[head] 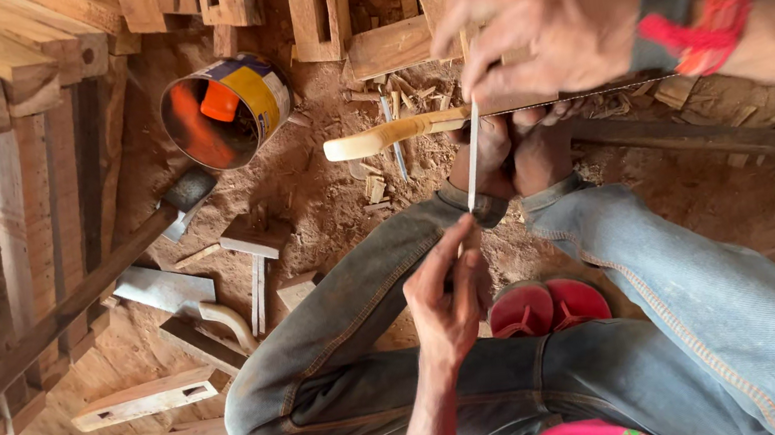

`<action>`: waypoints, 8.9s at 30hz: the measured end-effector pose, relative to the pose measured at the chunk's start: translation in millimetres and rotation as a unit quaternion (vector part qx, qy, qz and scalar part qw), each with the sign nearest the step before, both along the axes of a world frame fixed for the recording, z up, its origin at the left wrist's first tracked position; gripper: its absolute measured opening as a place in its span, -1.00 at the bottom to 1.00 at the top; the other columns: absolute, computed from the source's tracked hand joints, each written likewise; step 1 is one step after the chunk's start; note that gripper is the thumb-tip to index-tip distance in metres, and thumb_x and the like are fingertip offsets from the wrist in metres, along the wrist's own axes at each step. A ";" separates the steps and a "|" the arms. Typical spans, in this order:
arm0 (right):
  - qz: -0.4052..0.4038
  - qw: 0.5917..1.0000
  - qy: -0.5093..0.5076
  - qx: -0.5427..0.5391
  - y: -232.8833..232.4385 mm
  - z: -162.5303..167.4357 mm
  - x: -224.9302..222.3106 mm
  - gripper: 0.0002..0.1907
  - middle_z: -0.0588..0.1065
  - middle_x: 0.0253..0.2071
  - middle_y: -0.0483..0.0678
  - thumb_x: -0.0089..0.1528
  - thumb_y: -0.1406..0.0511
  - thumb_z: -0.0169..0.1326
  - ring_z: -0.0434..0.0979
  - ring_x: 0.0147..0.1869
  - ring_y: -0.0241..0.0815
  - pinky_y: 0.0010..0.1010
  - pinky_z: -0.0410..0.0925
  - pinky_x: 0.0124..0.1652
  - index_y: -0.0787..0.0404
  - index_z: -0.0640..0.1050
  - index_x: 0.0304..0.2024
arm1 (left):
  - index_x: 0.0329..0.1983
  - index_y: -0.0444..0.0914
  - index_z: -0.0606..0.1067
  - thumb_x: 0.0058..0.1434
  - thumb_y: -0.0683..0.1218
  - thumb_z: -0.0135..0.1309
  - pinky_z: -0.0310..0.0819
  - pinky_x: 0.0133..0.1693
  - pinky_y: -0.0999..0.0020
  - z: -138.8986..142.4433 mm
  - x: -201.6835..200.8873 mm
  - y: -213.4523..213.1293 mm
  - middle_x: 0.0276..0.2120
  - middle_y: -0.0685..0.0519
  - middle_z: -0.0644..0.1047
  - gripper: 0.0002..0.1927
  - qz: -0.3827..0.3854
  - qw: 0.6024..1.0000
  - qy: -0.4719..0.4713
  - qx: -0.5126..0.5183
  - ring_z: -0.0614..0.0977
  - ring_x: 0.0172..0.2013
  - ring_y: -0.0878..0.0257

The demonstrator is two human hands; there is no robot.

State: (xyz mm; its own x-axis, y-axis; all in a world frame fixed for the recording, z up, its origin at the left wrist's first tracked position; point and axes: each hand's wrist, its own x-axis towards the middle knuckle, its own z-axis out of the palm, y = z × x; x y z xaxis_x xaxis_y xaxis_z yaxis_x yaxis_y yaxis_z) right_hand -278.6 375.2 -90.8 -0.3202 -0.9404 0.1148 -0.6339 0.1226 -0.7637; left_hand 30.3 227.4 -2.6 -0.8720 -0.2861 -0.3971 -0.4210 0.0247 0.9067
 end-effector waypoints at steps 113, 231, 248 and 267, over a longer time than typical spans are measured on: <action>-0.067 0.994 0.060 -0.056 32.0 27.6 68.7 -0.86 0.54 -0.29 -0.01 0.19 0.39 0.27 0.56 -0.26 -0.17 -0.40 0.49 -0.31 0.31 0.63 -0.21 | 0.50 -0.26 0.23 0.44 -0.36 -0.16 0.47 -0.46 0.50 -3.4 10.3 5.6 -0.08 -0.03 0.51 -0.44 0.002 0.998 0.059 -0.030 0.50 -0.48 0.41; -0.090 0.990 -0.020 0.103 8.3 -8.0 -18.6 -0.84 0.51 -0.41 -0.21 0.32 0.06 0.18 0.30 -0.39 -0.31 -0.33 0.23 -0.23 -0.10 0.68 -0.22 | 0.35 -0.26 0.41 0.43 -0.32 -0.04 0.56 -0.20 0.32 -25.1 -48.5 15.4 -0.15 -0.12 0.60 -0.57 -0.026 0.986 0.093 -0.139 0.65 -0.25 0.17; -0.100 0.993 0.050 0.025 6.4 -0.6 -4.4 -0.84 0.57 -0.43 -0.15 0.34 0.13 0.21 0.43 -0.38 -0.30 -0.15 0.33 -0.13 -0.03 0.70 -0.28 | 0.35 -0.29 0.42 0.46 -0.33 -0.02 0.59 -0.09 0.34 -13.7 -52.6 12.1 -0.01 -0.16 0.62 -0.60 -0.024 0.985 0.117 -0.124 0.69 -0.12 0.16; -0.121 0.991 0.027 0.044 16.2 -21.6 -15.3 -0.80 0.57 -0.35 -0.12 0.40 0.11 0.24 0.44 -0.42 -0.31 -0.34 0.35 -0.28 0.05 0.68 -0.22 | 0.32 -0.28 0.42 0.43 -0.33 -0.02 0.58 -0.09 0.29 -18.3 -59.8 5.6 -0.01 -0.16 0.60 -0.59 -0.035 0.984 0.121 -0.124 0.67 -0.11 0.11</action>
